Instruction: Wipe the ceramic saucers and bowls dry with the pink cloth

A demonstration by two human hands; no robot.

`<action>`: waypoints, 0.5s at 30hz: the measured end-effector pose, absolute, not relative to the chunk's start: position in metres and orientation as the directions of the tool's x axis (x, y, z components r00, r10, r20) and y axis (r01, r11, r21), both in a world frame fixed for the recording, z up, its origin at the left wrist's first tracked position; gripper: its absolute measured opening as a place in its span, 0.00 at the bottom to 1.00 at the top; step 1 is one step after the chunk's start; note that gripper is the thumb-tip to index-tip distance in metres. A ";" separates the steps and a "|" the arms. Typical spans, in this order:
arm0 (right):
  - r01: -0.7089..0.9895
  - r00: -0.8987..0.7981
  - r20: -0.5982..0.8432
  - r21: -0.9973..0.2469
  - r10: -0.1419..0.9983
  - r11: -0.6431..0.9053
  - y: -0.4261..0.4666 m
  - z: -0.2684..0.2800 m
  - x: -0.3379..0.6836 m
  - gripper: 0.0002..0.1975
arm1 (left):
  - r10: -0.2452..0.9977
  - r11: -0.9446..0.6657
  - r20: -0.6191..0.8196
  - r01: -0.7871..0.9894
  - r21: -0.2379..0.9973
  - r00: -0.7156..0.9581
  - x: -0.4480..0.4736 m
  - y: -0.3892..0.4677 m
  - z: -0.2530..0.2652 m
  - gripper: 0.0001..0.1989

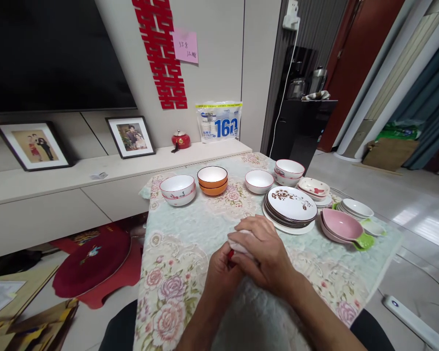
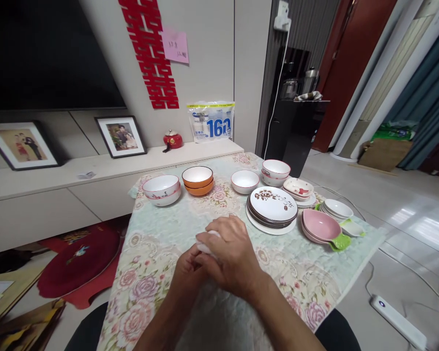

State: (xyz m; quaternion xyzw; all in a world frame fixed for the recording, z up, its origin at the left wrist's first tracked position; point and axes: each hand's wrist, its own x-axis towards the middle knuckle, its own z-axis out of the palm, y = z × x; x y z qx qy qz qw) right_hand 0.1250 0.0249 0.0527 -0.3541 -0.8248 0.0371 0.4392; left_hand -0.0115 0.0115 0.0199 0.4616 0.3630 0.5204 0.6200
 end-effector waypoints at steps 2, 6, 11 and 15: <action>0.520 -0.278 0.701 -0.465 0.657 0.717 0.035 0.044 0.137 0.13 | 0.979 0.075 -0.003 -0.348 0.935 0.203 -0.012 0.011 0.017 0.14; 0.429 -0.014 0.599 -0.719 0.800 0.546 0.059 0.022 0.159 0.14 | 0.985 0.132 -0.055 -0.498 0.857 0.166 -0.012 0.012 0.013 0.14; 0.491 0.146 0.628 -0.717 0.764 0.496 0.058 0.015 0.149 0.11 | 0.996 0.092 -0.082 -0.592 0.801 0.043 -0.011 0.014 0.017 0.14; 0.584 -0.075 0.741 -0.510 0.667 0.632 0.038 0.025 0.128 0.06 | 0.995 0.066 -0.099 -0.610 0.790 -0.021 -0.013 0.015 0.017 0.14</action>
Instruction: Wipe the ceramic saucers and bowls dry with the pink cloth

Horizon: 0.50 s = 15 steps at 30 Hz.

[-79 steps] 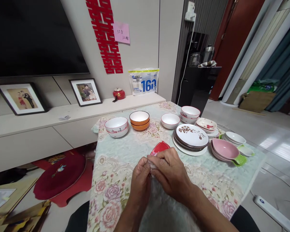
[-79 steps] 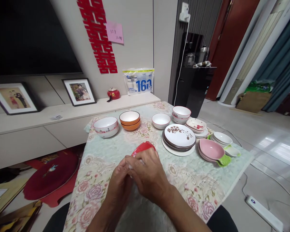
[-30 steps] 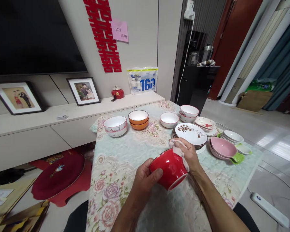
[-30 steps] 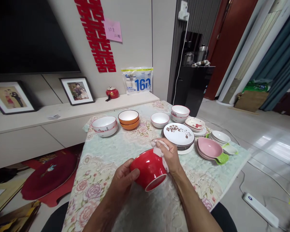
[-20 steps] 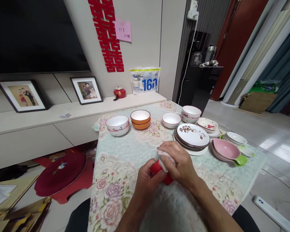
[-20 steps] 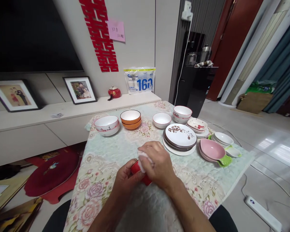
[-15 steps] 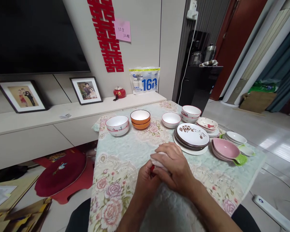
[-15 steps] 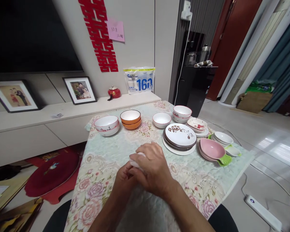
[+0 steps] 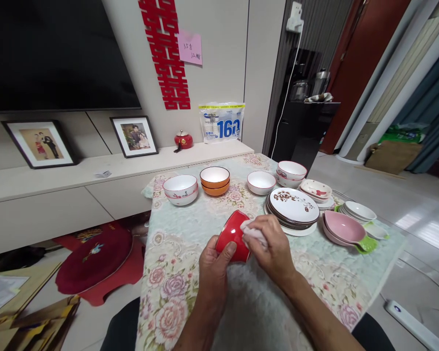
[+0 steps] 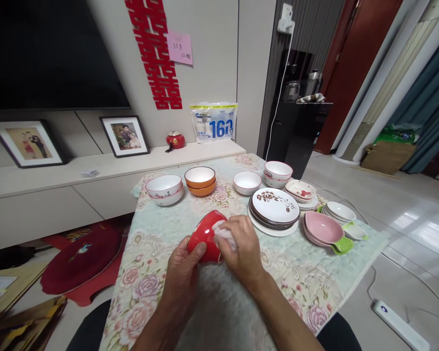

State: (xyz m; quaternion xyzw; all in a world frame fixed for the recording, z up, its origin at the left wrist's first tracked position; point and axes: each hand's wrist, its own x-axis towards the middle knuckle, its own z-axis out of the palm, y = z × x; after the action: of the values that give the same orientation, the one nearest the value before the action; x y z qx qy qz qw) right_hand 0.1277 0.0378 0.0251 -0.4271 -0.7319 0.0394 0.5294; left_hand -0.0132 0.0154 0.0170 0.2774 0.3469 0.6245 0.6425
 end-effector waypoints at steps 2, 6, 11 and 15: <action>0.591 -0.239 0.758 -0.382 0.606 0.711 0.029 0.028 0.121 0.08 | 0.995 0.040 -0.090 -0.620 0.784 -0.049 -0.014 0.016 0.016 0.13; 0.560 -0.352 0.765 -0.290 0.539 0.776 0.027 0.028 0.122 0.13 | 0.996 0.007 -0.057 -0.618 0.786 -0.062 -0.014 0.017 0.015 0.12; 0.470 0.028 0.687 -0.650 0.726 0.597 0.047 0.022 0.139 0.07 | 0.996 0.074 -0.088 -0.591 0.803 0.005 -0.008 0.012 0.017 0.14; 0.449 0.196 0.563 -0.780 0.803 0.437 0.050 0.017 0.139 0.03 | 0.997 0.069 -0.083 -0.530 0.845 -0.004 -0.008 0.011 0.016 0.15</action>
State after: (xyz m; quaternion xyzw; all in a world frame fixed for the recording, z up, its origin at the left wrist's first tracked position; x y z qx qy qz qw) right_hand 0.1388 0.0501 0.0166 -0.5083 -0.6156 0.1520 0.5828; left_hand -0.0078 0.0107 0.0163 0.3162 0.3690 0.6047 0.6311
